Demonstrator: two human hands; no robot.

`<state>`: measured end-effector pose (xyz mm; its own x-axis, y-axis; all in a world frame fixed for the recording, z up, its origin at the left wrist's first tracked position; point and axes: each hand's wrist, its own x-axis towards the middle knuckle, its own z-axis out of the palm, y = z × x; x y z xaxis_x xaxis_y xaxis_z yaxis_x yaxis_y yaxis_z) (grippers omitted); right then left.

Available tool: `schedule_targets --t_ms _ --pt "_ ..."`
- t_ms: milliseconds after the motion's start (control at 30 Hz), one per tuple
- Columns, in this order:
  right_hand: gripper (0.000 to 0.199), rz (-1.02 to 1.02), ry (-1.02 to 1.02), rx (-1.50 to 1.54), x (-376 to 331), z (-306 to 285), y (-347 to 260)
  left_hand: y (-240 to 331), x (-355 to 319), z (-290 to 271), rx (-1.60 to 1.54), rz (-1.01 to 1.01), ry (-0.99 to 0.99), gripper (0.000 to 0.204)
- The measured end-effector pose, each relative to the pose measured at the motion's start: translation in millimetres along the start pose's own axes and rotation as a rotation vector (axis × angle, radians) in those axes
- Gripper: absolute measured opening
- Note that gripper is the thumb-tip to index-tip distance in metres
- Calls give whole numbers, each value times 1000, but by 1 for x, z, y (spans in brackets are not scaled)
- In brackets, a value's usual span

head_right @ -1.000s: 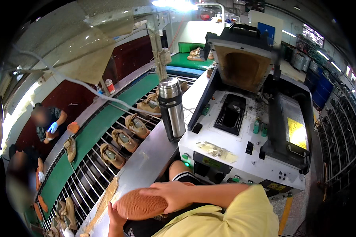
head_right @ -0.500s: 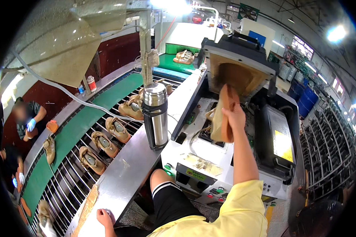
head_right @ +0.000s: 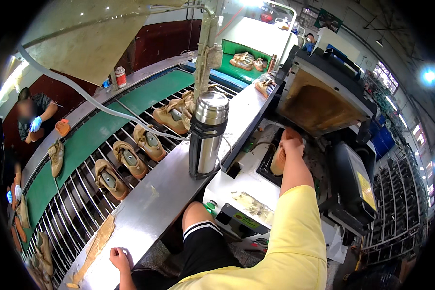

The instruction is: The person places shoe uppers and soles onto a conveyor belt and into a heat-press machine to bond them together.

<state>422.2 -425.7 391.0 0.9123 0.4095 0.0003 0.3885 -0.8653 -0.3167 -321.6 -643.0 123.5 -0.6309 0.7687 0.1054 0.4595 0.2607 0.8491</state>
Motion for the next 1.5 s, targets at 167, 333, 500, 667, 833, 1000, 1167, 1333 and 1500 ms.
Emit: schedule_targets --t_ms 167,333,500,667,833,1000,1167,1333,1500 --pt "67 43 -11 -73 -31 2 -7 -3 1 -1 9 -3 28 17" --pt "65 -24 48 -61 -48 13 15 -4 3 1 19 10 13 17" --pt "55 -371 138 -5 -83 18 59 25 -8 8 149 -8 34 19" --pt "42 -689 185 191 -109 13 98 42 -10 55 101 52 -171 20" --pt "48 -946 216 288 -79 2 65 68 -16 77 283 81 -111 20" --pt "52 -819 -154 -138 -25 11 -9 55 -19 70 201 190 -55 14" --pt "43 -711 -369 -419 18 48 -44 57 -21 71 227 143 -21 12" --pt "34 -784 -540 -57 32 59 -37 58 -20 79 310 122 -3 15" --pt "30 -710 -457 707 -6 -10 27 60 -20 75 403 131 -18 14"
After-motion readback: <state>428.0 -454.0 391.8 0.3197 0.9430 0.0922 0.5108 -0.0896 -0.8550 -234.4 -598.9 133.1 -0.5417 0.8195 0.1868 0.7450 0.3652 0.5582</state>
